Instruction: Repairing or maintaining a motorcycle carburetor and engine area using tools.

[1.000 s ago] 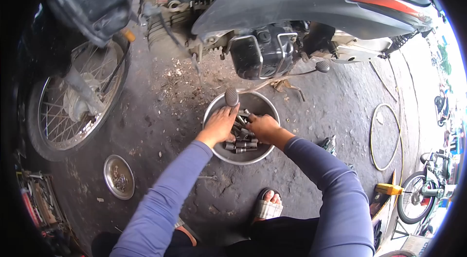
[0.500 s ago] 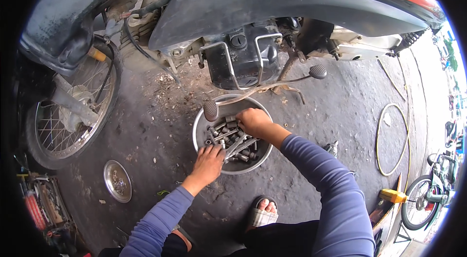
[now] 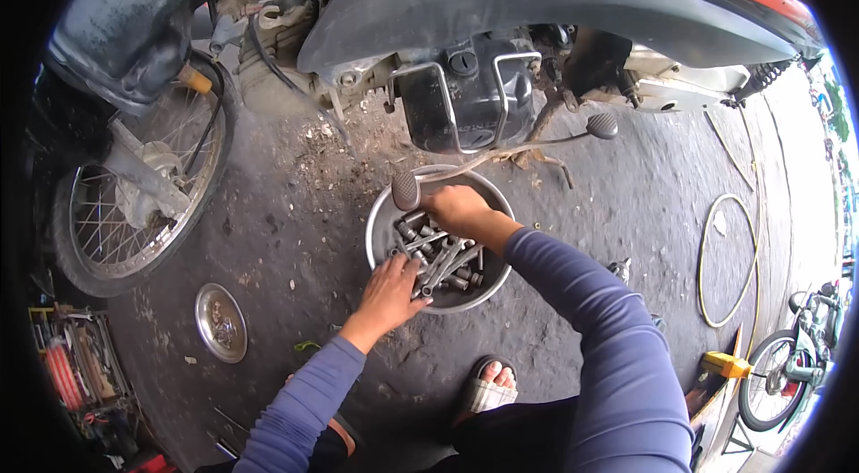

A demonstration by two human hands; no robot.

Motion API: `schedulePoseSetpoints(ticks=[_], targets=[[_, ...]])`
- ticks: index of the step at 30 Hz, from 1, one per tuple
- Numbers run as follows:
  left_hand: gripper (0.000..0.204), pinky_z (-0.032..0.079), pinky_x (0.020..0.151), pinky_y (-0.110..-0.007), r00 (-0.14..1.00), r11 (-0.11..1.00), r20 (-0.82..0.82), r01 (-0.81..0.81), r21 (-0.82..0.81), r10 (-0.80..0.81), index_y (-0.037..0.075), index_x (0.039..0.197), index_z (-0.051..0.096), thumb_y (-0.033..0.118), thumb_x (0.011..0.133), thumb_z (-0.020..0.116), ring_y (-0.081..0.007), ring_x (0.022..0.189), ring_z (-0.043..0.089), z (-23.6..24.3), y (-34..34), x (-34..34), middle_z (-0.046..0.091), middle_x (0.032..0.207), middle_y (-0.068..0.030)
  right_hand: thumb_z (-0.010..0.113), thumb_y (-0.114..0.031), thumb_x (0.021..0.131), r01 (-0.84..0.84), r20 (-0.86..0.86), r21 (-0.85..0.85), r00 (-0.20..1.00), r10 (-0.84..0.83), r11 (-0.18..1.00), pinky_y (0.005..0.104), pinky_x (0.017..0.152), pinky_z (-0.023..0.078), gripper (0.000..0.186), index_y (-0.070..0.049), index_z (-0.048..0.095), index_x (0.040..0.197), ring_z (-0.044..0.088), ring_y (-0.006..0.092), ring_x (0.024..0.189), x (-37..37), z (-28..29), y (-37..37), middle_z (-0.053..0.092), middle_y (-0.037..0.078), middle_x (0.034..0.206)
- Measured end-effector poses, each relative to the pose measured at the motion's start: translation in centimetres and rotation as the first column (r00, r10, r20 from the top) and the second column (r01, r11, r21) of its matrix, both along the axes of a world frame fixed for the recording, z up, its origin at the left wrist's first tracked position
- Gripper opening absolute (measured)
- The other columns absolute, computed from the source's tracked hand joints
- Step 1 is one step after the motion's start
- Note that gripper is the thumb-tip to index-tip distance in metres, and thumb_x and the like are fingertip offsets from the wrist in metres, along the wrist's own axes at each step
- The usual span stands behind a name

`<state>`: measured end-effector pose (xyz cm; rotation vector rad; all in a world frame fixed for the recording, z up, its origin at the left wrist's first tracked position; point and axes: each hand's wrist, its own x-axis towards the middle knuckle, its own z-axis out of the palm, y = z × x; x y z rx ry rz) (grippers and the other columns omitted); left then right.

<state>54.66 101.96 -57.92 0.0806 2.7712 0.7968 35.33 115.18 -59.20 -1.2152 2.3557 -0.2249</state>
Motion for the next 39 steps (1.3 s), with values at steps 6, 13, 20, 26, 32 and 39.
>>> schedulePoseSetpoints(ticks=[6,13,20,26,32,39], targets=[[0.038,0.051,0.08,-0.045,0.993,0.993,-0.115,-0.012,0.116,0.025,0.002,0.11,0.06,-0.001,0.072,0.063,-0.0381,0.092,0.062,-1.7,-3.9,-6.1,0.062,0.102,-0.0173,0.055,-0.01,0.08,0.165,-0.019,-0.048,0.986,-0.166,0.985,0.0432,0.082,0.051,0.021,-0.008,0.064,0.098,0.064,0.0335,0.095,0.8,2.0,4.3,0.066,0.013,0.101],[0.038,0.05,0.084,-0.044,0.965,0.966,-0.095,0.235,-0.11,-0.245,0.003,0.111,0.06,0.0,0.073,0.062,-0.0344,0.099,0.061,0.8,-5.9,-9.2,0.061,0.106,-0.0143,0.056,-0.011,0.08,0.193,-0.066,0.083,0.98,-0.188,0.978,0.0422,0.078,0.053,0.027,-0.014,0.066,0.106,0.067,0.0311,0.087,1.6,3.5,5.9,0.068,0.013,0.091],[0.096,0.026,0.109,-0.056,0.96,0.935,-0.08,0.241,-0.258,-0.27,0.01,0.14,0.041,0.045,0.061,0.084,-0.0371,0.132,0.037,1.8,0.3,-6.5,0.034,0.145,-0.0195,0.061,-0.012,0.081,-0.107,0.174,0.281,0.983,0.059,0.954,0.04,0.079,0.053,0.028,-0.021,0.068,0.106,0.067,0.0293,0.092,2.8,3.9,5.9,0.069,0.009,0.093],[0.099,0.032,0.103,-0.056,0.954,0.912,0.024,0.293,-0.287,-0.298,0.009,0.14,0.04,0.05,0.06,0.082,-0.0356,0.121,0.049,-1.4,0.5,-8.4,0.042,0.138,-0.0172,0.06,-0.009,0.079,-0.131,0.027,0.266,0.991,0.128,0.955,0.0412,0.079,0.053,0.034,-0.019,0.064,0.112,0.066,0.0295,0.093,4.0,3.1,5.7,0.068,0.01,0.095],[0.059,0.048,0.084,-0.044,0.948,0.915,0.017,0.312,-0.257,-0.319,0.007,0.115,0.054,0.034,0.069,0.079,-0.0312,0.1,0.062,-2.9,-0.7,-11.8,0.063,0.101,-0.013,0.059,-0.016,0.081,0.008,0.025,0.134,1.0,-0.011,0.991,0.0427,0.076,0.053,0.016,-0.013,0.064,0.095,0.066,0.0299,0.091,4.2,3.6,5.4,0.068,0.011,0.094],[0.039,0.049,0.084,-0.047,0.949,0.948,-0.067,0.302,-0.101,-0.309,0.005,0.096,0.061,0.018,0.065,0.081,-0.033,0.097,0.064,-2.8,-1.5,-12.4,0.067,0.095,-0.017,0.054,-0.014,0.083,-0.123,0.195,0.121,0.976,0.098,0.985,0.0414,0.079,0.052,0.029,-0.018,0.064,0.11,0.066,0.0303,0.09,6.9,0.8,6.1,0.068,0.013,0.094]])
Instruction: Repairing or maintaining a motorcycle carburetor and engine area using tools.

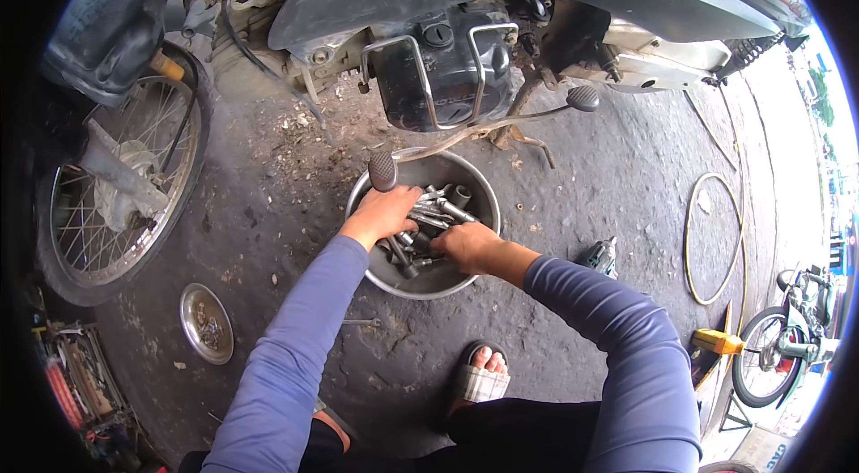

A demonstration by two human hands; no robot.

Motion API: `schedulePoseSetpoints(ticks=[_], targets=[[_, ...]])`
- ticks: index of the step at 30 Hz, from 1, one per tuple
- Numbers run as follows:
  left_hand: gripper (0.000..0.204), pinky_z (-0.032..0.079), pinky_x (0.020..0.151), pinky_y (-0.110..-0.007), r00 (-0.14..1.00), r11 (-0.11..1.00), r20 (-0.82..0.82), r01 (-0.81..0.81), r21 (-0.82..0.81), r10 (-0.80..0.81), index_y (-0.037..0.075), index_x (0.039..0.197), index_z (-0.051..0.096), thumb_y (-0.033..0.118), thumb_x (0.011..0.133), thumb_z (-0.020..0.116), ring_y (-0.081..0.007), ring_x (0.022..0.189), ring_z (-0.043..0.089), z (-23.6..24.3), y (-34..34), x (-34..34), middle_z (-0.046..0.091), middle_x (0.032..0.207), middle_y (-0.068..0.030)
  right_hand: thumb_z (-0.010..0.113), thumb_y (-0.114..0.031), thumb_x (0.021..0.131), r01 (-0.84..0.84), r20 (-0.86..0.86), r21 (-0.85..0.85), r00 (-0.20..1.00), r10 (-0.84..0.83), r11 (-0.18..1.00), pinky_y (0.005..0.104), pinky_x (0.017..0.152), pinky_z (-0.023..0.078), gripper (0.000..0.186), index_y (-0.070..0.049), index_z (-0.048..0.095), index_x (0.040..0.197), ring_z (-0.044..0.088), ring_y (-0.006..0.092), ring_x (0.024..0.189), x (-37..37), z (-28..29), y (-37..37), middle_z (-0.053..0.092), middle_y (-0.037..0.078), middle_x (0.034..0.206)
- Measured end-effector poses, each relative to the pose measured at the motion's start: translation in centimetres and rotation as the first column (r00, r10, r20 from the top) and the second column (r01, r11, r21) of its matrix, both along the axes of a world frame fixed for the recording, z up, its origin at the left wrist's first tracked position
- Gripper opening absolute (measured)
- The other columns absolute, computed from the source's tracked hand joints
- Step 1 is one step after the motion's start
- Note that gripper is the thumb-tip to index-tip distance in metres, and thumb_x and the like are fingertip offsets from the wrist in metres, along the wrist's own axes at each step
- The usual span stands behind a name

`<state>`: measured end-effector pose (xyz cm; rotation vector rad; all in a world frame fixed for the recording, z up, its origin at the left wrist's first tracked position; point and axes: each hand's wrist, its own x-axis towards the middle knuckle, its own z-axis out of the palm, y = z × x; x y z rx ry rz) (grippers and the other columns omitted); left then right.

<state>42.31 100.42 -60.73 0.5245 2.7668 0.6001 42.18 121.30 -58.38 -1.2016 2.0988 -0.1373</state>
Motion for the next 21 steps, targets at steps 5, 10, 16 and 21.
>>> schedulePoseSetpoints(ticks=[5,10,16,21], targets=[[0.045,0.045,0.09,-0.041,0.941,0.992,-0.336,-0.003,-0.123,-0.039,0.006,0.115,0.056,0.02,0.075,0.072,-0.0285,0.107,0.057,0.3,0.2,2.6,0.061,0.105,-0.0111,0.053,-0.011,0.084,0.052,-0.143,0.0,0.988,-0.051,0.999,0.0393,0.079,0.053,0.031,-0.014,0.059,0.115,0.066,0.0289,0.092,1.5,-1.0,0.4,0.067,0.011,0.101],[0.016,0.043,0.088,-0.04,0.934,0.966,-0.351,0.028,0.255,0.066,0.003,0.094,0.064,0.007,0.078,0.062,-0.0259,0.1,0.056,0.7,-0.5,8.5,0.06,0.103,-0.0084,0.056,-0.009,0.083,0.131,-0.114,0.113,0.986,-0.118,0.985,0.0394,0.077,0.054,0.027,-0.013,0.062,0.109,0.067,0.0292,0.091,0.3,-0.9,0.0,0.069,0.012,0.094],[0.016,0.047,0.083,-0.04,0.908,0.914,-0.33,-0.121,0.386,0.259,0.003,0.091,0.063,0.004,0.075,0.062,-0.0285,0.094,0.058,0.4,-0.5,11.3,0.061,0.097,-0.0096,0.061,-0.008,0.077,-0.032,-0.058,0.144,0.998,0.04,0.989,0.0406,0.082,0.051,0.035,-0.014,0.062,0.112,0.065,0.0291,0.097,-0.5,-1.5,-1.2,0.068,0.013,0.098],[0.025,0.046,0.091,-0.04,0.947,0.915,-0.226,-0.128,0.384,0.228,0.002,0.101,0.064,0.007,0.076,0.065,-0.0294,0.103,0.057,0.5,0.8,11.8,0.062,0.106,-0.0101,0.061,-0.006,0.076,-0.086,0.015,0.268,0.996,0.085,0.959,0.0397,0.084,0.05,0.042,-0.015,0.062,0.117,0.063,0.0283,0.102,-0.9,-0.8,-1.8,0.067,0.013,0.105]])
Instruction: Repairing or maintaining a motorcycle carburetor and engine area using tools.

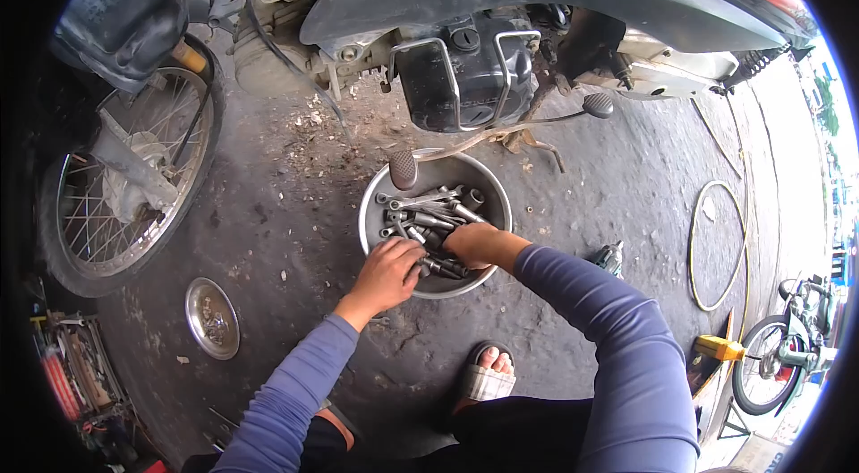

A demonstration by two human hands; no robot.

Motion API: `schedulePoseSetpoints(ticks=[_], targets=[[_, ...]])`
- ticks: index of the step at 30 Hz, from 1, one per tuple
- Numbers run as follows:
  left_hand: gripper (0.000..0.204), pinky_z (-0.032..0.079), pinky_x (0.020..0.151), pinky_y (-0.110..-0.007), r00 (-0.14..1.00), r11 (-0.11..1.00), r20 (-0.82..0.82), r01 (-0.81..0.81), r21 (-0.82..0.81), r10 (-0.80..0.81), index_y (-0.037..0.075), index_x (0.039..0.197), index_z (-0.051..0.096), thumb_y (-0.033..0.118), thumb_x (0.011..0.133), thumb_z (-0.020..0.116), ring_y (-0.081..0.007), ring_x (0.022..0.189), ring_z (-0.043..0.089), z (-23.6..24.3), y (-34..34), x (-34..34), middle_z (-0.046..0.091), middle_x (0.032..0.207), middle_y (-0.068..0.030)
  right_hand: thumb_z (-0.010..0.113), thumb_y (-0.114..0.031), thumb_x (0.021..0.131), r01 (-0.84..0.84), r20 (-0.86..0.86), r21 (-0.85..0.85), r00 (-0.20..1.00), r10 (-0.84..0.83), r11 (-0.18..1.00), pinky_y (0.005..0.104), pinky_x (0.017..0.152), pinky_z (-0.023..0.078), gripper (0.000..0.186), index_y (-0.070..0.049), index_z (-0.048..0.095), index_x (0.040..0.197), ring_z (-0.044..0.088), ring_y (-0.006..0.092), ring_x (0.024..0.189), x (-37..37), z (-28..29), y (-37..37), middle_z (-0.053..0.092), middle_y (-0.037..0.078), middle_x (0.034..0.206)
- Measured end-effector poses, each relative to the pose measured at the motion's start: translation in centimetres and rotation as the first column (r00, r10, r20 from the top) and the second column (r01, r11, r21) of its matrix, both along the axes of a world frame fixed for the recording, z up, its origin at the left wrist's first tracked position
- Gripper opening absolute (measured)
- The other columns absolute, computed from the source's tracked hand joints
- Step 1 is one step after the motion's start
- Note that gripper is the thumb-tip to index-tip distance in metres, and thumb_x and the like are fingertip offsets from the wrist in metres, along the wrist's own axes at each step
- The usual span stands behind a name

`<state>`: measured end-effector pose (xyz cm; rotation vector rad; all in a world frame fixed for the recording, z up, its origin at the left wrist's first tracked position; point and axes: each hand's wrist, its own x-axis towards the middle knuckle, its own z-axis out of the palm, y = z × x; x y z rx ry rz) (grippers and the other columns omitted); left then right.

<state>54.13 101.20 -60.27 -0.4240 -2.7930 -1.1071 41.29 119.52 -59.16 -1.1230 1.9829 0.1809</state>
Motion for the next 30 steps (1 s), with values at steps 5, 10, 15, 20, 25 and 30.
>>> schedulePoseSetpoints(ticks=[5,10,15,20,25,30], targets=[[0.035,0.034,0.096,-0.052,0.932,0.914,0.294,0.296,-0.278,-0.212,0.006,0.108,0.065,0.032,0.086,0.06,-0.0259,0.114,0.05,0.5,1.6,-0.6,0.06,0.113,-0.0089,0.063,-0.007,0.074,0.174,-0.147,-0.303,0.963,-0.226,0.937,0.0405,0.083,0.052,0.036,-0.014,0.065,0.109,0.065,0.0308,0.095,-2.7,2.5,0.4,0.068,0.011,0.098],[0.04,0.034,0.095,-0.052,0.908,0.867,0.378,0.331,-0.374,-0.183,0.005,0.1,0.068,0.041,0.086,0.059,-0.0274,0.112,0.051,0.7,0.9,-0.4,0.058,0.113,-0.0119,0.068,-0.018,0.076,0.181,-0.225,-0.488,0.919,-0.324,0.854,0.041,0.091,0.048,0.045,-0.009,0.057,0.118,0.059,0.0305,0.107,-3.7,3.5,-1.2,0.062,0.012,0.113],[0.04,0.038,0.089,-0.049,0.971,0.936,0.21,0.178,-0.303,-0.116,0.004,0.091,0.07,0.042,0.088,0.058,-0.0287,0.106,0.052,0.7,-0.5,1.0,0.055,0.111,-0.0128,0.086,-0.038,0.058,-0.05,-0.306,-0.246,0.952,-0.029,0.968,0.0428,0.097,0.043,0.087,-0.008,0.047,0.13,0.055,0.0341,0.115,-1.7,1.7,-5.0,0.062,0.015,0.116],[0.034,0.038,0.089,-0.048,0.941,0.962,0.333,0.141,-0.233,-0.058,0.004,0.084,0.07,0.036,0.088,0.059,-0.0282,0.106,0.051,0.7,-1.1,1.5,0.055,0.11,-0.0121,0.076,-0.016,0.063,0.168,-0.101,-0.126,0.978,-0.181,0.978,0.0388,0.088,0.051,0.063,-0.006,0.056,0.121,0.063,0.0324,0.102,-3.9,0.5,-4.1,0.066,0.019,0.105],[0.019,0.037,0.099,-0.043,0.998,0.912,0.07,0.038,-0.408,-0.011,0.003,0.086,0.068,0.021,0.081,0.064,-0.0271,0.111,0.052,0.3,-0.8,0.8,0.058,0.112,-0.0115,0.075,-0.019,0.064,0.447,0.085,-0.387,0.888,-0.451,0.807,0.0402,0.091,0.048,0.061,-0.001,0.055,0.12,0.06,0.0362,0.105,-5.3,0.7,-1.1,0.065,0.022,0.104],[0.032,0.035,0.104,-0.045,0.981,0.975,0.051,0.192,-0.109,-0.188,0.002,0.107,0.063,0.014,0.078,0.064,-0.0298,0.117,0.049,-1.2,1.4,-2.2,0.053,0.125,-0.0119,0.077,-0.016,0.064,0.642,0.36,-0.464,0.767,-0.532,0.61,0.0371,0.087,0.049,0.058,0.0,0.057,0.115,0.064,0.0317,0.096,-5.7,3.1,-0.1,0.067,0.02,0.1]])
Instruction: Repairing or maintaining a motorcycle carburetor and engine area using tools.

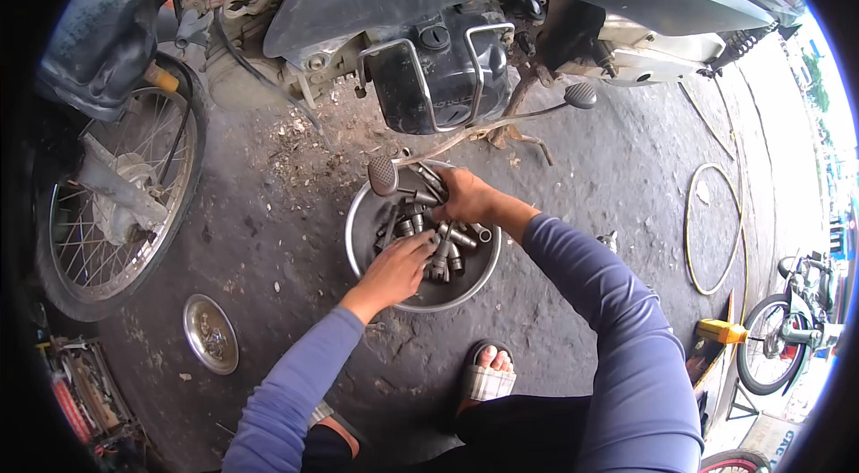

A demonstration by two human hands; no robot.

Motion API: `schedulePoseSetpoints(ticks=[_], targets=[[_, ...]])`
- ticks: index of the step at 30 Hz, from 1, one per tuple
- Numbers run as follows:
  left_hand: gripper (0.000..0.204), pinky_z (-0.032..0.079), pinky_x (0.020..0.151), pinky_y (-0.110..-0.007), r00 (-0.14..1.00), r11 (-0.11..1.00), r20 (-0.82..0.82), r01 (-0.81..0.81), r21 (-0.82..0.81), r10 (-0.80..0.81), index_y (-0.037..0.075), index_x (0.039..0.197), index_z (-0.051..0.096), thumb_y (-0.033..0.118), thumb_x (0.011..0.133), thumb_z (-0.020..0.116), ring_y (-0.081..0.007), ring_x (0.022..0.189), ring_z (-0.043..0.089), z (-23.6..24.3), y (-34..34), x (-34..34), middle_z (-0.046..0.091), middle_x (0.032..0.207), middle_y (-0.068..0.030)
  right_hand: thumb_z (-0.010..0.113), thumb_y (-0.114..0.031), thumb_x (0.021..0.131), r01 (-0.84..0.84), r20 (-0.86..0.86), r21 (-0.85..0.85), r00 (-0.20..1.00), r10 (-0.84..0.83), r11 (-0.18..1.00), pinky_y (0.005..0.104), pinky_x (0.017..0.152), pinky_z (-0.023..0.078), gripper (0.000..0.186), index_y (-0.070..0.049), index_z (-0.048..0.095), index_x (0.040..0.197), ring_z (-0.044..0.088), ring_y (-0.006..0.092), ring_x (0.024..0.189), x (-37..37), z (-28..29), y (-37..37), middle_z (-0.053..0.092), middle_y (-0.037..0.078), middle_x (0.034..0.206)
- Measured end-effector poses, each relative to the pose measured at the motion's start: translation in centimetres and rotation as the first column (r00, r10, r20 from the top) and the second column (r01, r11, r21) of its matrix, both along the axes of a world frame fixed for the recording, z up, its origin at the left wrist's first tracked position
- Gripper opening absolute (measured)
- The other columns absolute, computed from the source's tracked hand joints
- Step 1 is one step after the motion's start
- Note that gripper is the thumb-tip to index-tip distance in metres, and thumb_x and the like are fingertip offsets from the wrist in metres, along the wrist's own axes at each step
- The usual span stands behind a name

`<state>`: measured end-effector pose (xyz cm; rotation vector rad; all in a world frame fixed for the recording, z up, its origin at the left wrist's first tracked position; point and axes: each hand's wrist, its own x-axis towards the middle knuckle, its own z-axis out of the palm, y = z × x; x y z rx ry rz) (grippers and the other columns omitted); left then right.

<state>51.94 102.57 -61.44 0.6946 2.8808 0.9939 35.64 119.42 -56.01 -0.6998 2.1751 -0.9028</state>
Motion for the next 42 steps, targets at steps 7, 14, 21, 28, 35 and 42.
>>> schedulePoseSetpoints(ticks=[7,14,21,28,35,42], targets=[[0.047,0.037,0.095,-0.046,0.946,0.88,0.256,0.288,-0.379,-0.199,0.01,0.113,0.059,0.025,0.07,0.072,-0.026,0.114,0.048,1.1,-0.9,-2.6,0.055,0.114,-0.0054,0.075,-0.013,0.063,-0.007,0.128,-0.055,0.992,0.014,0.998,0.0345,0.081,0.05,0.05,0.002,0.06,0.108,0.064,0.0236,0.089,-0.5,3.4,2.3,0.069,0.015,0.097],[0.035,0.036,0.095,-0.047,0.991,0.941,-0.013,0.124,-0.316,-0.135,0.009,0.102,0.062,0.026,0.072,0.07,-0.0247,0.114,0.048,2.0,-1.5,-2.7,0.057,0.107,-0.0047,0.074,-0.02,0.064,-0.051,0.093,0.14,0.995,0.038,0.989,0.0357,0.079,0.05,0.048,0.004,0.062,0.104,0.065,0.0271,0.089,-0.4,4.4,4.7,0.067,0.02,0.094],[0.012,0.05,0.06,-0.038,0.994,0.894,-0.019,0.086,-0.439,-0.105,0.009,0.083,0.068,0.014,0.078,0.059,-0.023,0.071,0.067,-2.9,7.6,-6.1,0.067,0.077,-0.0064,0.072,-0.014,0.062,-0.155,0.145,0.23,0.982,0.124,0.961,0.0366,0.076,0.049,0.046,0.004,0.062,0.103,0.063,0.0259,0.083,-0.9,4.8,6.0,0.067,0.018,0.087],[0.017,0.047,0.053,-0.046,0.94,0.707,0.033,0.279,-0.65,-0.34,0.006,0.076,0.072,0.017,0.073,0.061,-0.0288,0.071,0.067,-2.7,8.8,-8.0,0.068,0.075,-0.0116,0.076,-0.017,0.06,0.029,0.015,0.215,0.999,-0.033,0.976,0.0377,0.079,0.05,0.045,0.001,0.064,0.1,0.066,0.0287,0.092,-0.3,4.2,6.1,0.068,0.021,0.094],[0.016,0.052,0.054,-0.042,0.881,0.737,-0.007,0.391,-0.551,-0.473,0.007,0.066,0.071,0.017,0.069,0.059,-0.0275,0.064,0.068,-2.0,7.1,-10.3,0.068,0.069,-0.0099,0.073,-0.025,0.064,0.09,-0.178,0.479,0.984,-0.004,0.873,0.0405,0.074,0.053,0.039,0.003,0.063,0.09,0.067,0.0344,0.083,0.5,5.6,5.6,0.067,0.022,0.083],[0.015,0.052,0.051,-0.039,0.839,0.791,-0.217,0.338,-0.51,-0.499,0.008,0.063,0.068,0.016,0.071,0.058,-0.0259,0.06,0.067,-3.2,5.4,-8.4,0.065,0.066,-0.008,0.068,-0.019,0.066,0.141,-0.17,0.475,0.983,-0.067,0.869,0.0404,0.076,0.054,0.032,0.002,0.067,0.089,0.068,0.0339,0.087,1.5,6.0,4.8,0.068,0.022,0.088]])
